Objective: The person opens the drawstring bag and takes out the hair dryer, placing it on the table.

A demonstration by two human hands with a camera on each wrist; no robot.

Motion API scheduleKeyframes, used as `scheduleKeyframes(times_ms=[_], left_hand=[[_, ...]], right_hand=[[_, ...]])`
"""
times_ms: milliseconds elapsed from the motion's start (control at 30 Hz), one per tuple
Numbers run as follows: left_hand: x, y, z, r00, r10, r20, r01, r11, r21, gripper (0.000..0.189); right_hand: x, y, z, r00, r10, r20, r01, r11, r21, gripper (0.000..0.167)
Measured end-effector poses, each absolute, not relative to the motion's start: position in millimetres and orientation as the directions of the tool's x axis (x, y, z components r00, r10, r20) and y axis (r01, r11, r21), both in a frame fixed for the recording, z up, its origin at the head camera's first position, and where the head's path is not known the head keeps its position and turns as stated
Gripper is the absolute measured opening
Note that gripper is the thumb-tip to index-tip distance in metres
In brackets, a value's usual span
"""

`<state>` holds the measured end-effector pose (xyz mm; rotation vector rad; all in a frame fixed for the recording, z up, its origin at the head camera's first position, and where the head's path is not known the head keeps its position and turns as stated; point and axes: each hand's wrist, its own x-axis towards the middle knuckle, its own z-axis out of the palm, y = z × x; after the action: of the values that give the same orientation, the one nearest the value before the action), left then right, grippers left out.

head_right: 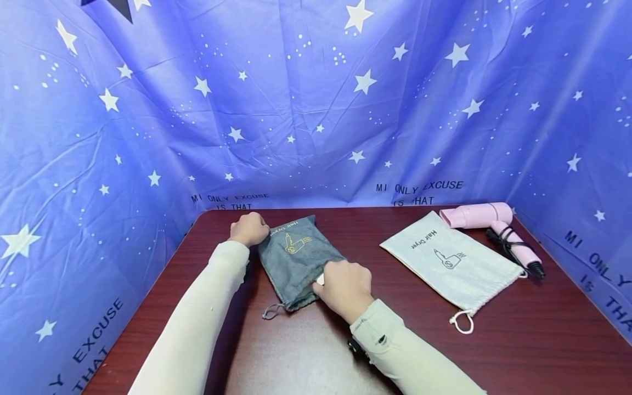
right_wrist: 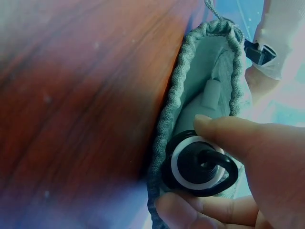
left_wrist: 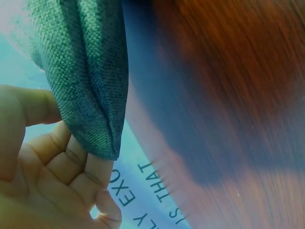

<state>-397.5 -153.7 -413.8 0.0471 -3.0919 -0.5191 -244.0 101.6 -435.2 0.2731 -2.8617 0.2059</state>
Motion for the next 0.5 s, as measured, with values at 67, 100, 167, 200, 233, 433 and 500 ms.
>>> scheduleKeyframes(times_ms=[67,100,167,200,233,433,500], left_hand=[[-397.6,-153.5,-413.7,-0.999,-0.032,0.005,-0.029,0.946,0.323,0.038],[-397.4,-153.3,-413.3,-0.999,-0.034,0.004,-0.031,0.947,0.321,0.038],[-396.7,-152.7,-412.4,-0.999,-0.037,0.004,-0.034,0.947,0.319,0.037],[-396.3,-152.3,-411.7,-0.999,-0.038,0.002,-0.035,0.947,0.319,0.037],[-395.7,-152.1,-410.9,-0.999,-0.038,0.0,-0.036,0.947,0.32,0.037],[-393.5,-152.5,-408.5,-0.999,-0.04,-0.013,-0.042,0.946,0.321,0.036],[-393.1,-153.0,-408.9,-0.999,-0.042,-0.011,-0.043,0.947,0.318,0.035]], right_hand=[[-242.3,102.0,-434.8,-0.952,-0.164,0.259,-0.199,0.973,-0.114,0.056],[-241.2,102.2,-434.4,-0.953,-0.162,0.255,-0.196,0.974,-0.113,0.057],[-239.5,102.7,-434.4,-0.955,-0.16,0.249,-0.192,0.975,-0.112,0.057],[-238.5,103.1,-434.4,-0.956,-0.158,0.246,-0.191,0.975,-0.114,0.057],[-237.7,103.4,-434.5,-0.957,-0.158,0.245,-0.19,0.975,-0.116,0.057],[-233.2,104.9,-435.9,-0.959,-0.165,0.231,-0.193,0.976,-0.104,0.055],[-231.9,105.6,-436.0,-0.96,-0.168,0.226,-0.194,0.976,-0.098,0.055]])
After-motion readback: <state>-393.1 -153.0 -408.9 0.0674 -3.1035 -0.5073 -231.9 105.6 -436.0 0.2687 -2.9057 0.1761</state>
